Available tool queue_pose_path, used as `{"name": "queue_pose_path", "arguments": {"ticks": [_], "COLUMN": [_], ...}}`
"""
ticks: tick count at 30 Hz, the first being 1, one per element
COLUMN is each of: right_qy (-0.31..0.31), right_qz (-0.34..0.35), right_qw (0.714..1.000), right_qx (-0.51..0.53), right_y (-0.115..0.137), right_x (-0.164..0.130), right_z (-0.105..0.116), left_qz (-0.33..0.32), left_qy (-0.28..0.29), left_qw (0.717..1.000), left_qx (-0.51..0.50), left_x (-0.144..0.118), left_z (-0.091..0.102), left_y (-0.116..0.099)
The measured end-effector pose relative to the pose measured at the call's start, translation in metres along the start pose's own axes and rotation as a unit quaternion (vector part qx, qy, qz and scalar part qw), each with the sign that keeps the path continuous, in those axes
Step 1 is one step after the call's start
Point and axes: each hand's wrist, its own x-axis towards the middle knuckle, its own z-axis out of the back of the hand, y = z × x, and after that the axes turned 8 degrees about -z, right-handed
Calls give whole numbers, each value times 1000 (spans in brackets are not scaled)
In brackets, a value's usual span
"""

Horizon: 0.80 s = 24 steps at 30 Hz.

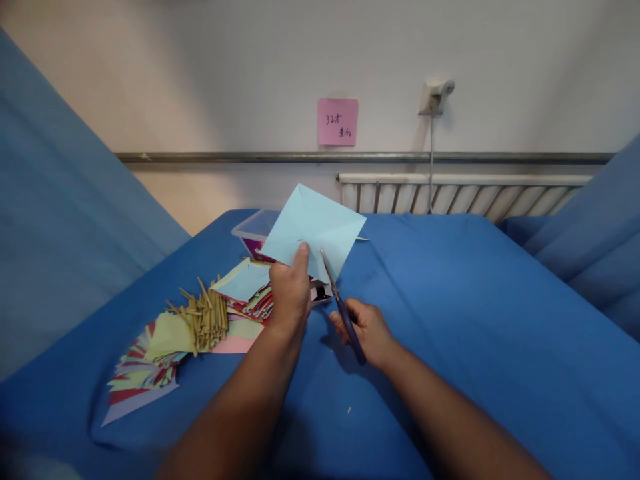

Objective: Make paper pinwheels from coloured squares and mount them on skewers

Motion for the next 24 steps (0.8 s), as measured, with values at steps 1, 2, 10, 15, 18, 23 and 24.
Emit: {"name": "queue_pose_path", "arguments": {"ticks": [1, 2, 10, 15, 18, 23, 24], "right_qy": [1, 0, 2, -2, -8, -9, -7], "right_qz": [3, 5, -11, -21, -25, -26, -26], "right_qw": [1000, 1000, 1000, 1000, 1000, 1000, 1000], "right_qx": [-5, -8, 4, 2, -2, 3, 5], "right_y": [0, -1, -5, -2, 0, 2, 2], "right_x": [0, 0, 1, 0, 0, -2, -3], "right_z": [0, 1, 0, -1, -1, -1, -1], "left_qz": [1, 2, 6, -5, -6, 0, 1], "left_qy": [0, 0, -4, -1, 3, 9, 9], "left_qw": [1000, 1000, 1000, 1000, 1000, 1000, 1000], "left_qx": [1, 1, 0, -12, -5, 3, 3], "left_x": [0, 0, 1, 0, 0, 0, 0], "left_z": [0, 1, 0, 0, 0, 1, 1], "left_y": [0, 0, 0, 1, 2, 1, 1]}}
